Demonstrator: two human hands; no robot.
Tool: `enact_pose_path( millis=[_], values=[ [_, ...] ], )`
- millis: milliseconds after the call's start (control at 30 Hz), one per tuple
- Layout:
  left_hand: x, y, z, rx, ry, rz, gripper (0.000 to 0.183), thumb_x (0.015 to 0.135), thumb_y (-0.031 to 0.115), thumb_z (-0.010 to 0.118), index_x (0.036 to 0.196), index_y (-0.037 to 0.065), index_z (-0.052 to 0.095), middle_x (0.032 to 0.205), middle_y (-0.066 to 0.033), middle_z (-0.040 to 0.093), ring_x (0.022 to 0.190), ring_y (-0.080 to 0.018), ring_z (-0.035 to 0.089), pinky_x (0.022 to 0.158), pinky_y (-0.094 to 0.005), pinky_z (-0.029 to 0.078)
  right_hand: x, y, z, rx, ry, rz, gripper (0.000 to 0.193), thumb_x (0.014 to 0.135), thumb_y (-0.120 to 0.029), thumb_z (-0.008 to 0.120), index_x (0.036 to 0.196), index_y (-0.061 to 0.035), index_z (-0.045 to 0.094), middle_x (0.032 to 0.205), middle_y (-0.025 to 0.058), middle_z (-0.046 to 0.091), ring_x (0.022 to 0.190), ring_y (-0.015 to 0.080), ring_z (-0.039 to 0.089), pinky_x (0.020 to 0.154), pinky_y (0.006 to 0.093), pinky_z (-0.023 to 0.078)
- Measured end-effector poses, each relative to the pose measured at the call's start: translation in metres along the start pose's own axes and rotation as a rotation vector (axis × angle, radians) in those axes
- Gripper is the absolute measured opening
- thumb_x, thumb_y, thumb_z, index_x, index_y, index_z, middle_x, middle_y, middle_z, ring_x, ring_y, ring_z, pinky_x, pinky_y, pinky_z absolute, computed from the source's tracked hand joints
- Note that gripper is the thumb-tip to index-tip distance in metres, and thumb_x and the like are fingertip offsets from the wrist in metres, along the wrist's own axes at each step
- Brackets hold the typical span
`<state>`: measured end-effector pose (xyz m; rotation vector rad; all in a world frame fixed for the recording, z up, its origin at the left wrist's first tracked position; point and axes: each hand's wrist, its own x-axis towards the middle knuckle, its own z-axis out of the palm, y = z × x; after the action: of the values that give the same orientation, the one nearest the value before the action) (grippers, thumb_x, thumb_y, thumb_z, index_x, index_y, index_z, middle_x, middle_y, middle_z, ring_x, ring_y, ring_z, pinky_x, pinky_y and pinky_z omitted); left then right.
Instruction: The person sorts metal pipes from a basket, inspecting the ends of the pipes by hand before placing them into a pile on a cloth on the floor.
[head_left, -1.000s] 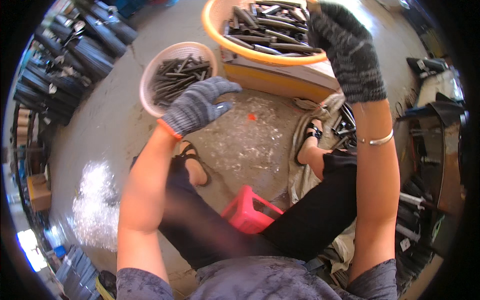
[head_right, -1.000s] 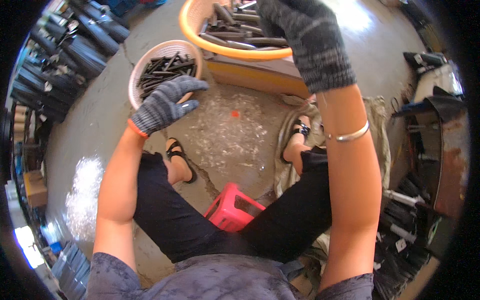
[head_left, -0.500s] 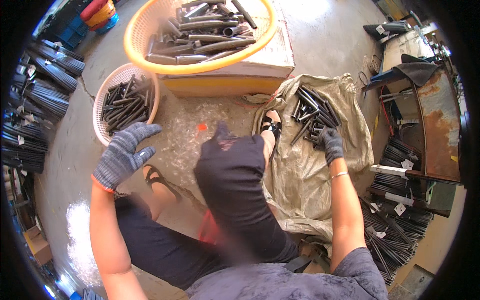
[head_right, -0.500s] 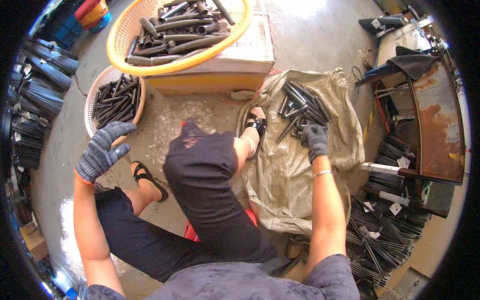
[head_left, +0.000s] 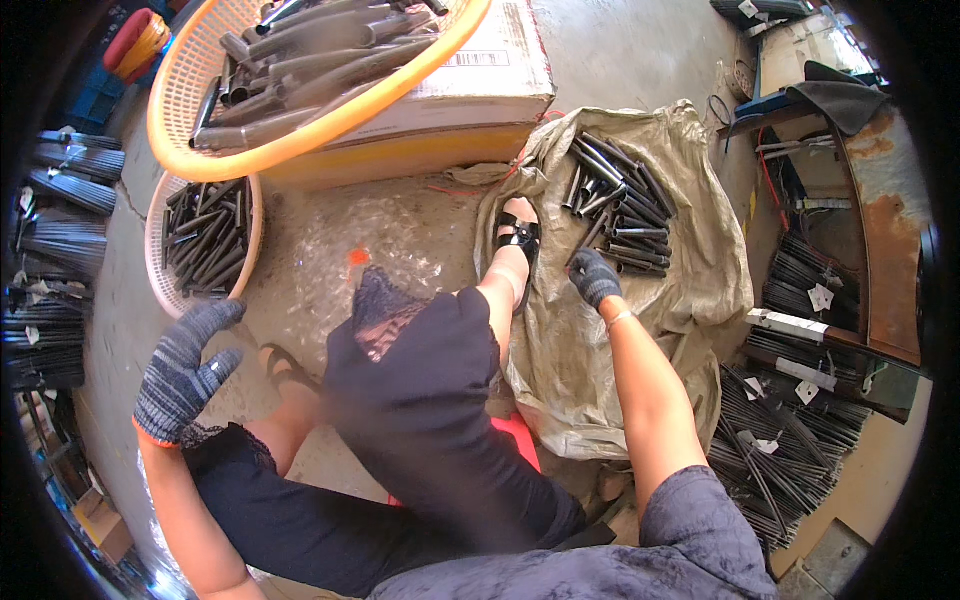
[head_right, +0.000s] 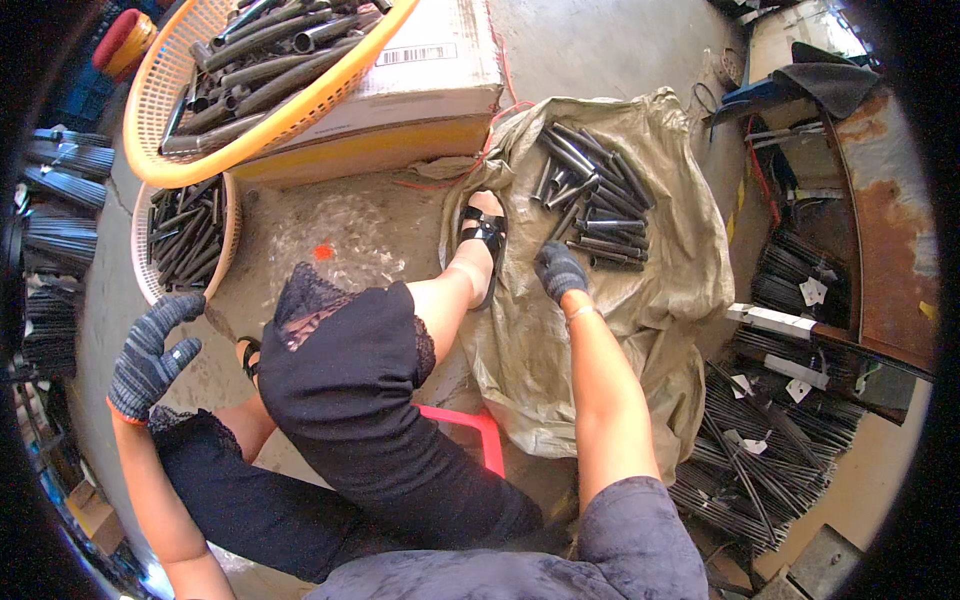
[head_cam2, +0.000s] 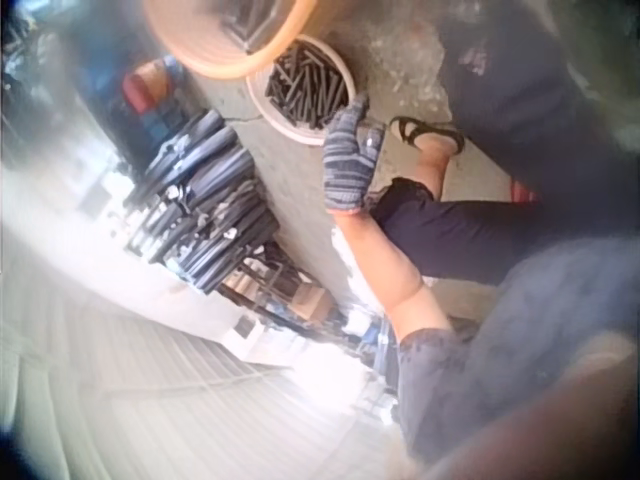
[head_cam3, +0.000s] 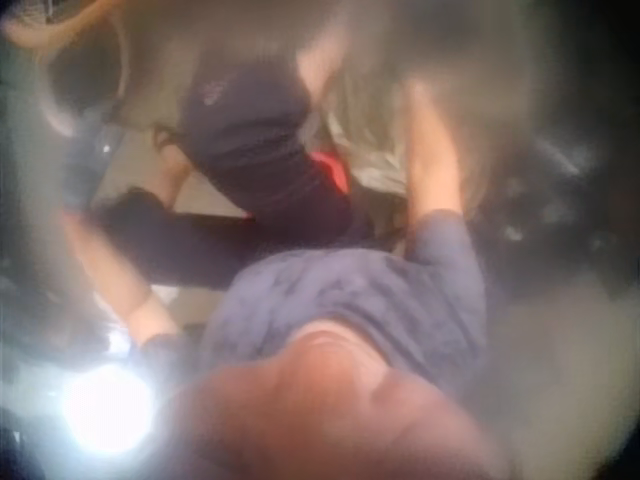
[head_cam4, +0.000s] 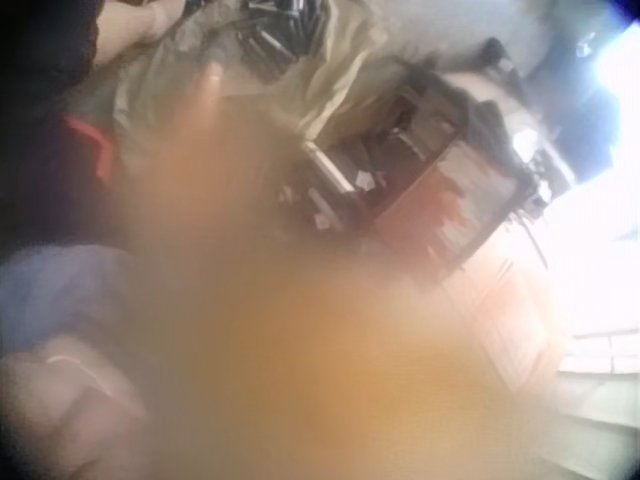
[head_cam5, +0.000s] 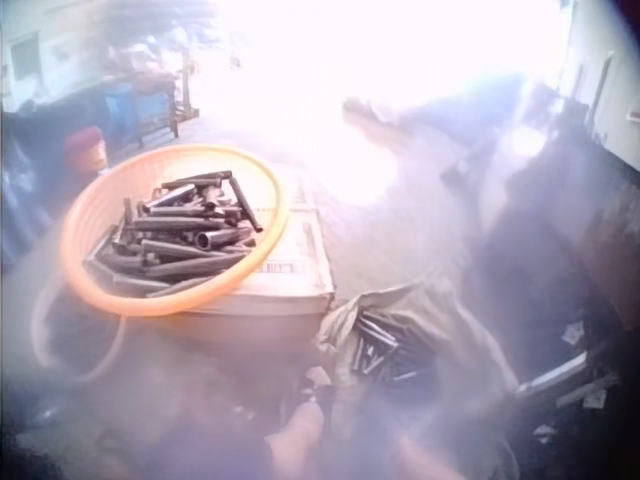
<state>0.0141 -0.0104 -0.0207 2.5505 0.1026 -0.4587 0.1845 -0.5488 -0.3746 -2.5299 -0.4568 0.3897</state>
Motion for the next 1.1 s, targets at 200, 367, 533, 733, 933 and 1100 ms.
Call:
enact_pose_path(
  millis=[200, 367, 533, 733, 933, 1100],
  values=[
    [0.01, 0.007, 0.003, 0.003, -0.079, -0.057, 0.047, 0.079, 0.013, 0.072, 0.124, 0.005, 0.06, 0.121, -0.0118, 0.063, 0.113, -0.0275, 0.058, 0.1, -0.0372, 0.042, 0.036, 0.002, 0.029, -0.2, -0.163, 0.188, 0.021, 0.078, -0.026, 0.067, 0.088, -0.0072, 0.07, 0.101, 0.0197, 0.063, 0.1, 0.0386, 0.058, 0.085, 0.0439, 0.048],
    [0.014, 0.006, 0.005, 0.0, -0.09, -0.068, 0.047, 0.079, 0.013, 0.071, 0.124, 0.004, 0.06, 0.119, -0.0123, 0.064, 0.11, -0.0268, 0.059, 0.099, -0.0369, 0.043, 0.009, -0.027, 0.038, -0.142, 0.023, 0.22, 0.017, 0.078, -0.017, 0.07, 0.089, -0.0049, 0.065, 0.107, 0.0203, 0.062, 0.098, 0.0392, 0.057, 0.085, 0.0429, 0.048],
    [0.012, 0.003, 0.007, 0.038, -0.101, -0.048, 0.048, 0.08, 0.014, 0.071, 0.125, 0.004, 0.06, 0.118, -0.0129, 0.064, 0.109, -0.027, 0.06, 0.098, -0.0368, 0.044, -0.036, -0.046, 0.01, 0.004, 0.486, 0.067, 0.012, 0.079, -0.005, 0.067, 0.09, -0.0049, 0.064, 0.103, 0.0165, 0.062, 0.1, 0.0339, 0.059, 0.091, 0.0401, 0.047],
    [0.009, 0.005, 0.009, 0.099, -0.085, 0.009, 0.049, 0.079, 0.016, 0.072, 0.125, 0.003, 0.059, 0.117, -0.0136, 0.065, 0.106, -0.0283, 0.061, 0.096, -0.0377, 0.045, -0.054, -0.014, -0.065, -0.186, 0.564, 0.099, 0.008, 0.082, -0.009, 0.064, 0.089, -0.0052, 0.063, 0.099, 0.0167, 0.062, 0.093, 0.0361, 0.058, 0.086, 0.0429, 0.046],
    [0.011, 0.007, 0.01, 0.003, -0.1, -0.012, 0.05, 0.079, 0.016, 0.072, 0.126, 0.003, 0.059, 0.117, -0.0144, 0.065, 0.106, -0.0282, 0.061, 0.095, -0.0378, 0.046, -0.056, 0.045, -0.112, -0.406, 0.343, 0.324, 0.017, 0.084, -0.017, 0.067, 0.094, -0.0042, 0.064, 0.09, 0.0186, 0.065, 0.082, 0.0355, 0.062, 0.076, 0.0407, 0.048],
    [0.013, 0.009, 0.011, 0.026, -0.12, -0.041, 0.05, 0.079, 0.015, 0.072, 0.126, 0.003, 0.059, 0.117, -0.0141, 0.065, 0.106, -0.0278, 0.061, 0.095, -0.0379, 0.046, -0.08, 0.098, -0.115, -0.125, 0.086, 0.548, 0.019, 0.085, -0.022, 0.069, 0.093, -0.0058, 0.063, 0.069, 0.0114, 0.061, 0.058, 0.0262, 0.057, 0.056, 0.0371, 0.046]
  ],
)
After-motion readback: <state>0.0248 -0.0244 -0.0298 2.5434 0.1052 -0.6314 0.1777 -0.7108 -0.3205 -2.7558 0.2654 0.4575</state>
